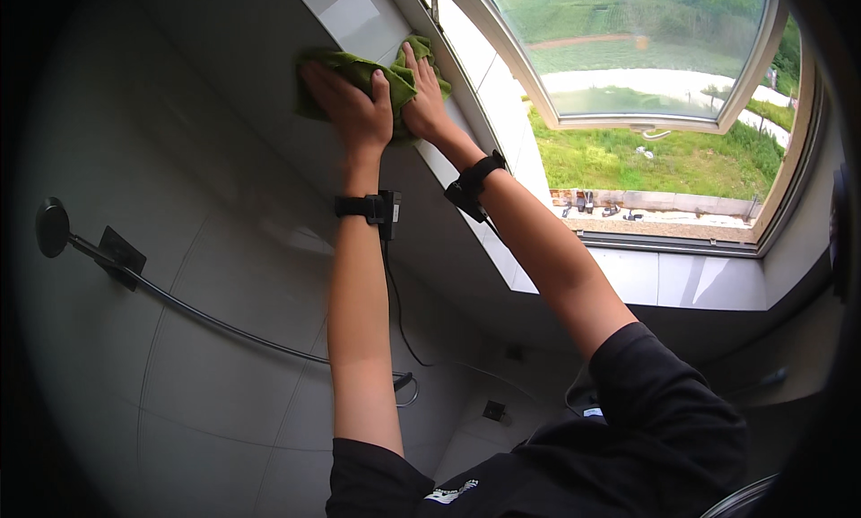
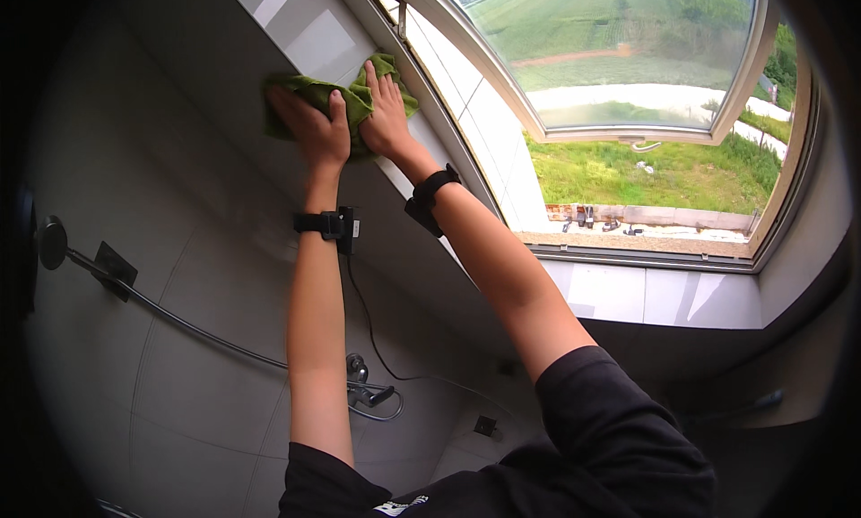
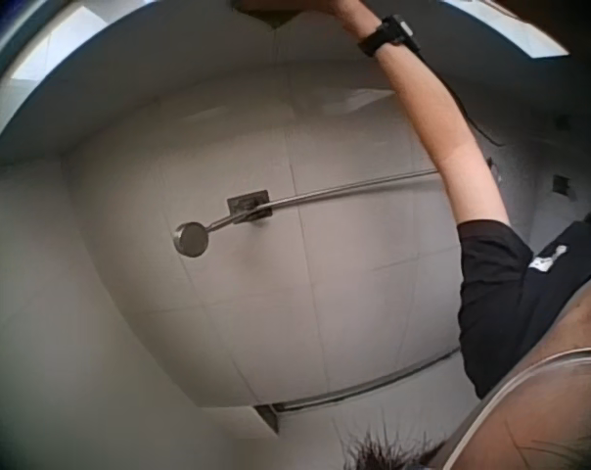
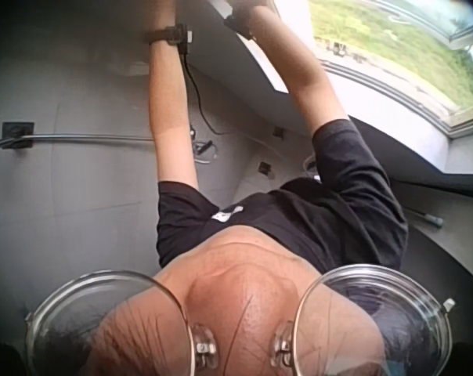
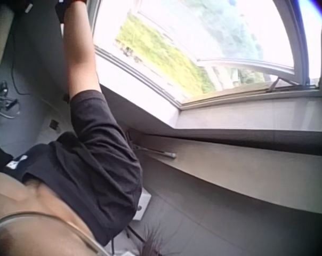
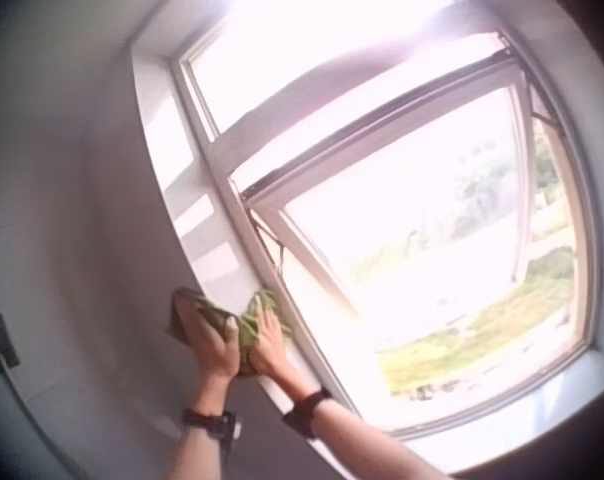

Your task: The person wipes a windowsill, a toilet tank, a bathroom sink, and a glass shower door with a cloth.

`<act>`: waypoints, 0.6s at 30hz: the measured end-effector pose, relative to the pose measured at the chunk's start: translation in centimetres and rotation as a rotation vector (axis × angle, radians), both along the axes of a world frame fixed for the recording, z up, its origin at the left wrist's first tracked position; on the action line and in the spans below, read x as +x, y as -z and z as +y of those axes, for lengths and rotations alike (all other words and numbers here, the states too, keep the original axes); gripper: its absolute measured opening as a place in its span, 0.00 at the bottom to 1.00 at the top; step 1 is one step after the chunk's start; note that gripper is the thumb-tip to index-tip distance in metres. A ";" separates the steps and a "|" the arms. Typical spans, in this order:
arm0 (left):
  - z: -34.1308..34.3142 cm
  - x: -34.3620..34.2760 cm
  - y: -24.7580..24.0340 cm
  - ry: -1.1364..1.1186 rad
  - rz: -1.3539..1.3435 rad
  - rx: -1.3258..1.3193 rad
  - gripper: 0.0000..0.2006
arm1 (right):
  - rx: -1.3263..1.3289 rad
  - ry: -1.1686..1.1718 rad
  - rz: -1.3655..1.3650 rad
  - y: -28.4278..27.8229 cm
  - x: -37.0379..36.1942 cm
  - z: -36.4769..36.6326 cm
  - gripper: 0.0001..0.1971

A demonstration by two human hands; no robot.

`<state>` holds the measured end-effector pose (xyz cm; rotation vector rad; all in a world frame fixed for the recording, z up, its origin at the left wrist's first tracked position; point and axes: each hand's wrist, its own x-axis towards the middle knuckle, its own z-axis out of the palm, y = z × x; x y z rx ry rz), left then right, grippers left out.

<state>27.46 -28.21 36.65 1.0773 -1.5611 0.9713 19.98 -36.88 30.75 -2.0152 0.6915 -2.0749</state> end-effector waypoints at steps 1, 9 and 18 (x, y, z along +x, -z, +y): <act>-0.3 0.5 1.5 -0.012 0.018 0.013 0.44 | 0.021 -0.030 -0.030 1.3 0.5 0.3 0.34; 1.1 1.3 13.0 0.005 0.039 0.070 0.45 | 0.160 -0.134 -0.071 11.9 -0.2 5.9 0.24; 6.7 -1.4 21.0 -0.140 -0.039 0.101 0.19 | 0.291 0.032 0.427 19.4 -6.1 10.5 0.27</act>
